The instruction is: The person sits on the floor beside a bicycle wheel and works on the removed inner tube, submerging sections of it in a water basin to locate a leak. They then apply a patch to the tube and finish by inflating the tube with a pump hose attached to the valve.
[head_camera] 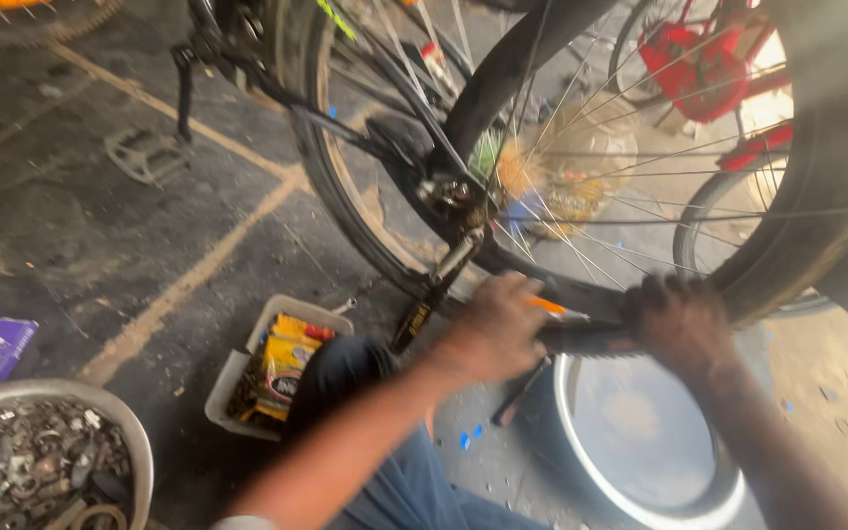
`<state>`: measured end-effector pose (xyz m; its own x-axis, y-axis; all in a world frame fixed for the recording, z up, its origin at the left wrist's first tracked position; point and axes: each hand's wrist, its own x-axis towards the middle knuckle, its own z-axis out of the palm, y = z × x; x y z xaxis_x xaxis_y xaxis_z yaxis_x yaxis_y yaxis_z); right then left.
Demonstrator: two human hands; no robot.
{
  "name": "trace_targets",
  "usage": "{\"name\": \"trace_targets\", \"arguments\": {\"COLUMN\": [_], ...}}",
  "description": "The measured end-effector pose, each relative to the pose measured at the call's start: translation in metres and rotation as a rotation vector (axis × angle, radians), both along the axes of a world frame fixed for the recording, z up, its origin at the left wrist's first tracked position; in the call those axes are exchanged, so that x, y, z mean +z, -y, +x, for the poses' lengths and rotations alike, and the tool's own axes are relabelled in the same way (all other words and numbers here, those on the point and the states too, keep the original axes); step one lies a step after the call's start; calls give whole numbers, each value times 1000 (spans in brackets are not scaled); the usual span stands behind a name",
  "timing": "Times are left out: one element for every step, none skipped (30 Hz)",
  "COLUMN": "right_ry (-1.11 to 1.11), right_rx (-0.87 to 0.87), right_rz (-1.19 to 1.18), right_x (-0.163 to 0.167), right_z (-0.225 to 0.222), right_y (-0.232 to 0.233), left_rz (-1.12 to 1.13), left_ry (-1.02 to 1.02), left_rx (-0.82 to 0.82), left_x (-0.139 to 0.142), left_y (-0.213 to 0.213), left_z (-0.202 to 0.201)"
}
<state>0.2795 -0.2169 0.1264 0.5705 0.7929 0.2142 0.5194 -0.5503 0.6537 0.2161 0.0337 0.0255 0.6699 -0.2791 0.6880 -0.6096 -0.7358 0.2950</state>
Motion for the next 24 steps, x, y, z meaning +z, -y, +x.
{"name": "trace_targets", "arguments": {"right_ry": [-10,-22,-33,-54,-76,-112,-138,-160,-181,-206,-239,-283,-360,-448,-566,-568,-577,-502,-405,-226,-53,130,145,161], "right_rx": [-21,-39,-55,-67,-82,-107,-127,-142,-151,-140,-139,-148,-233,-330,-422,-486,-487,-350,-204,-55,103,264,137,11], "right_rz": [29,52,67,27,-9,-38,-69,-99,-129,-93,-62,-42,-50,-60,17,-13,23,46,77,111,146,186,106,24], "right_x": [-3,-6,-8,-11,-12,-15,-17,-20,-24,-30,-37,-45,-54,-65,-75,-87,-98,-109,-118,-124,-133,-140,-148,-157], "right_z": [-4,-8,-12,-13,-13,-13,-11,-8,-5,-1,3,4,6,8,10,10,10,8,8,10,9,7,4,-1], "right_y": [-3,-2,2,6,10,13,15,14,12,8,4,2,2,1,5,9,17,25,33,39,42,43,40,33], "left_rz": [80,154,162,164,170,140,113,86,17,-52,-124,-190,-254,-427,-371,-368,-378,-257,-133,-44,45,137,173,210], "left_ry": [45,87,-31,-146,-262,-283,-310,-331,-329,-328,-335,-408,-499,-573,-428,-448,-441,-476,-483,-542,-604,-657,-665,-670], "left_rx": [105,212,170,127,80,88,88,94,104,110,106,169,227,156,189,217,226,217,209,199,199,202,185,169], "left_x": [-13,-28,-45,-59,-71,-82,-93,-100,-107,-112,-116,-120,-126,-131,-136,-138,-140,-140,-140,-138,-138,-137,-138,-139], "left_y": [23,39,51,63,70,77,81,82,81,78,76,74,72,69,66,63,62,58,55,56,54,55,55,57], "left_z": [8,16,21,27,33,35,37,40,42,43,40,39,36,34,29,28,26,25,27,30,33,37,42,47]}}
